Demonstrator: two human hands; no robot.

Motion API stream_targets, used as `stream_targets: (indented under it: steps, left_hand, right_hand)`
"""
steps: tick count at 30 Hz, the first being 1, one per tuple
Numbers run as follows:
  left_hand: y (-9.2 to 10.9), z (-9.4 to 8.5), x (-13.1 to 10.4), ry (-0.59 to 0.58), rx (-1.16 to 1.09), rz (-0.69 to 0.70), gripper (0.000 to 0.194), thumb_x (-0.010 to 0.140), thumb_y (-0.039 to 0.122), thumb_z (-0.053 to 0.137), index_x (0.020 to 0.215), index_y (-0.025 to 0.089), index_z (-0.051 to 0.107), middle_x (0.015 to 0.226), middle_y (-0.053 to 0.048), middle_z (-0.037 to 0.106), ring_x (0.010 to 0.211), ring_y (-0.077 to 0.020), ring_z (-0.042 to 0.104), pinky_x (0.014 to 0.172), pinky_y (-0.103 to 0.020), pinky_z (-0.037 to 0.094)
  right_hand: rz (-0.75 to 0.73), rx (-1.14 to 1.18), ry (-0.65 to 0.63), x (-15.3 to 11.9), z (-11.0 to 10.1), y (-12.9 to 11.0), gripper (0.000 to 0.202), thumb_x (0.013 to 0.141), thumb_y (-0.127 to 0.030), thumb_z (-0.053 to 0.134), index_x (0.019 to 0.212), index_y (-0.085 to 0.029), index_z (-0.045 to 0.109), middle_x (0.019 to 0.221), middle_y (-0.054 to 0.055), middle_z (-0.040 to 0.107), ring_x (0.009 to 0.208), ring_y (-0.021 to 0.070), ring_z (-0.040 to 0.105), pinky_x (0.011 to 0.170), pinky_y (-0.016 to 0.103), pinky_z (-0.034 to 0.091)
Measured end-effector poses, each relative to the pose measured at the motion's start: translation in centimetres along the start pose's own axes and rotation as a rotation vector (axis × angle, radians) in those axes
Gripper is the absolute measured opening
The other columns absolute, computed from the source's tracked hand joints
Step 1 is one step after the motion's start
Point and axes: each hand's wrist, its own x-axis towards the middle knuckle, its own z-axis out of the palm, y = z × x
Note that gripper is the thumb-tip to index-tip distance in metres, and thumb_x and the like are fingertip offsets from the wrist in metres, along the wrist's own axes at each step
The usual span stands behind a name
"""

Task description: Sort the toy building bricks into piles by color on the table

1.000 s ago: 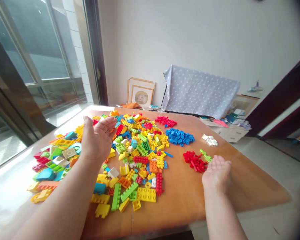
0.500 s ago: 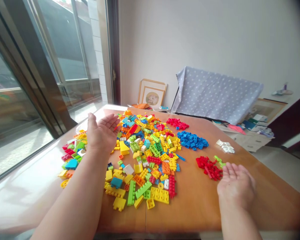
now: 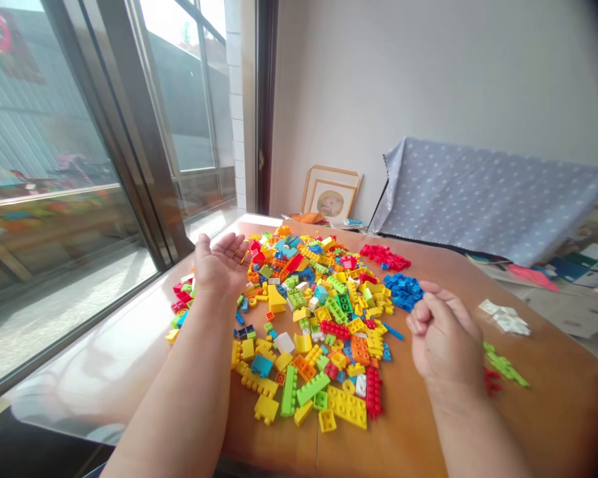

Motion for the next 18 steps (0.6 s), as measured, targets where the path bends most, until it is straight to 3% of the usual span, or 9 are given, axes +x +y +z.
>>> stream_targets:
  steps: [3,5,10,13,18]
  left_hand:
    - [0.3,-0.1,0.0,0.017,0.009,0.028,0.054,0.094,0.063,0.042,0.082,0.017,0.069,0.093,-0.011,0.073,0.077,-0.0197,0.068,0.066,-0.032,0.05]
    - [0.1,-0.2,0.1,0.024,0.046,0.053,0.051,0.093,0.061,0.045,0.082,0.018,0.069,0.093,-0.01,0.074,0.076,-0.0189,0.068,0.066,-0.032,0.049]
    - [-1.1,-0.1,0.4,0.025,0.216,0.14,0.045,0.093,0.057,0.051,0.082,0.018,0.069,0.091,-0.009,0.075,0.075,-0.0174,0.067,0.067,-0.03,0.045]
    - [-1.9,0.0,0.2,-0.021,0.3,0.188,0.043,0.092,0.057,0.054,0.085,0.017,0.07,0.089,-0.008,0.075,0.076,-0.0173,0.067,0.07,-0.03,0.045]
    - [-2.8,0.5,-0.5,-0.051,0.355,0.306,0.04,0.09,0.055,0.057,0.087,0.018,0.07,0.087,-0.007,0.074,0.075,-0.0173,0.067,0.072,-0.031,0.045]
  right_hand:
    - [-0.003,-0.071,-0.074,-0.1,2.6,1.5,0.025,0.087,-0.036,0.067,0.106,-0.019,0.067,0.058,-0.008,0.044,0.05,0.0087,0.036,0.046,0.02,0.029]
    - [-0.057,-0.183,-0.107,-0.5,3.2,2.8,0.03,0.09,-0.041,0.065,0.109,-0.019,0.068,0.06,-0.006,0.047,0.052,0.0102,0.041,0.049,0.022,0.034]
    - [-0.273,-0.556,-0.27,-2.3,2.3,4.9,0.033,0.096,-0.045,0.057,0.112,-0.02,0.071,0.083,0.004,0.07,0.071,0.0183,0.062,0.066,0.031,0.05]
    - [-0.38,-0.636,-0.358,-2.6,1.7,5.2,0.03,0.098,-0.042,0.053,0.113,-0.022,0.07,0.098,0.007,0.075,0.083,0.0211,0.069,0.077,0.033,0.053]
    - [-0.433,-0.694,-0.411,-2.0,1.7,6.1,0.031,0.1,-0.041,0.05,0.113,-0.022,0.07,0.093,0.007,0.078,0.08,0.0233,0.072,0.074,0.034,0.056]
